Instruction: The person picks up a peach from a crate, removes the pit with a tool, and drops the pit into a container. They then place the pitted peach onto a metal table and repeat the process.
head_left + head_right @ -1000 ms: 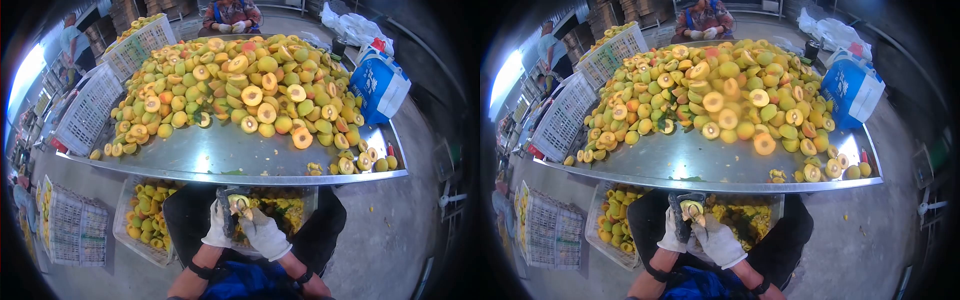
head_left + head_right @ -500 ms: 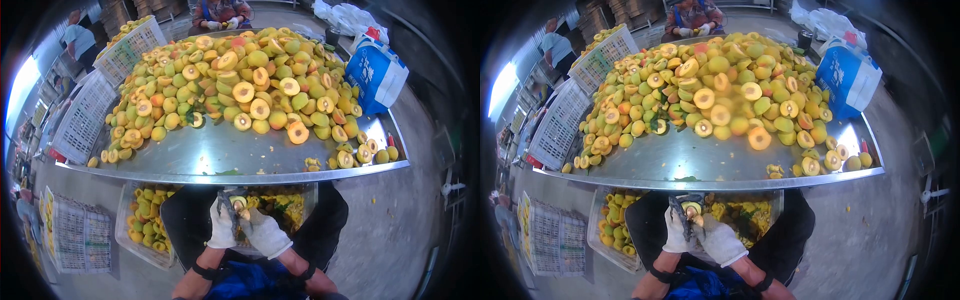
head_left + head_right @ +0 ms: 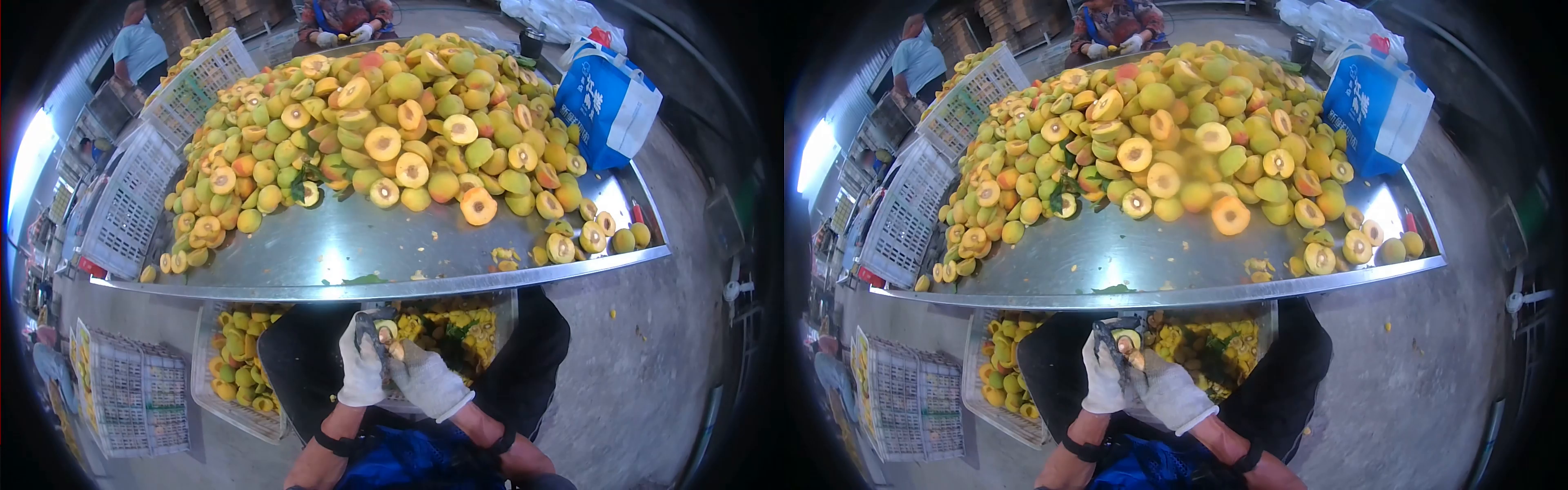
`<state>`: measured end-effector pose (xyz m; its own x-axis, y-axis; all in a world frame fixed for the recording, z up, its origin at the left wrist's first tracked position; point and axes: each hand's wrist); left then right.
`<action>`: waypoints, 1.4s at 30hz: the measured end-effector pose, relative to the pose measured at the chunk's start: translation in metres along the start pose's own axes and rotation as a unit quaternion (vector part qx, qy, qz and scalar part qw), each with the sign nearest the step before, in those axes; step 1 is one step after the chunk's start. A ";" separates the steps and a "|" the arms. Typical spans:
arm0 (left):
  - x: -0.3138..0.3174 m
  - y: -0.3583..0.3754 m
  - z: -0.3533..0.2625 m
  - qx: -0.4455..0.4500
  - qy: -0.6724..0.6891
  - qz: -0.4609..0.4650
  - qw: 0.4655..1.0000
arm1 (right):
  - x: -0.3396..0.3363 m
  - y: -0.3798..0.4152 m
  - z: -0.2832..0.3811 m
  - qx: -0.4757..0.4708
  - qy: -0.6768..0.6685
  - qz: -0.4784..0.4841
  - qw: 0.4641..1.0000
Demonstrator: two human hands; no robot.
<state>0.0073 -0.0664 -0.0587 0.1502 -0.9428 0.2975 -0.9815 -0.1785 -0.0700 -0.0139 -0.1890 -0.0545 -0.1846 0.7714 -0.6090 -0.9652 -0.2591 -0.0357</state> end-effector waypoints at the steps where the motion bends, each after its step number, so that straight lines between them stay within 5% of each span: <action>1: 0.000 -0.001 -0.003 0.009 -0.038 0.002 0.999 | -0.005 0.001 0.004 -0.008 0.020 0.002 1.000; 4: -0.010 -0.009 -0.014 -0.091 -0.165 0.058 0.980 | -0.008 0.003 0.008 -0.006 0.036 0.005 0.999; 9: -0.027 -0.016 0.000 -0.024 -0.287 0.131 0.949 | 0.017 0.012 -0.019 0.060 -0.027 0.032 0.997; 12: -0.041 -0.037 0.005 -0.025 -0.412 0.267 0.871 | -0.003 0.012 0.002 0.022 0.012 0.098 0.995; 15: -0.035 -0.047 -0.025 -0.174 -0.336 0.314 0.871 | 0.000 0.013 -0.004 0.148 -0.040 0.175 0.973; 19: -0.044 -0.036 -0.014 -0.164 -0.077 0.236 0.955 | -0.003 0.011 -0.007 0.161 -0.116 0.195 0.961; 22: -0.032 -0.022 0.003 -0.177 0.129 0.158 0.963 | -0.004 0.011 -0.003 0.165 -0.128 0.185 0.960; 27: -0.045 -0.015 0.016 -0.161 0.077 0.213 0.961 | 0.000 0.017 -0.007 0.144 -0.063 0.202 0.967; 33: -0.052 -0.030 0.021 -0.205 0.022 0.287 0.936 | 0.003 0.030 -0.010 0.266 -0.488 0.266 0.787; 39: -0.034 -0.017 0.015 -0.181 0.021 0.214 0.960 | 0.016 0.029 -0.001 0.307 -0.415 0.191 0.835; 42: -0.036 -0.016 0.021 -0.134 -0.001 0.219 0.966 | 0.003 0.029 0.001 0.298 -0.529 0.246 0.755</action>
<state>0.0197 -0.0353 -0.0881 -0.2874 -0.9119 0.2931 -0.9465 0.3173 0.0594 -0.0426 -0.1939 -0.0563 -0.2875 0.7816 0.5535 -0.5857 -0.6008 0.5441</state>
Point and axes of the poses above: each hand's wrist, its own y-axis away from the middle knuckle, its own x-axis out of the palm, z = x × y, and after that the axes turned 11 degrees about y, right-handed
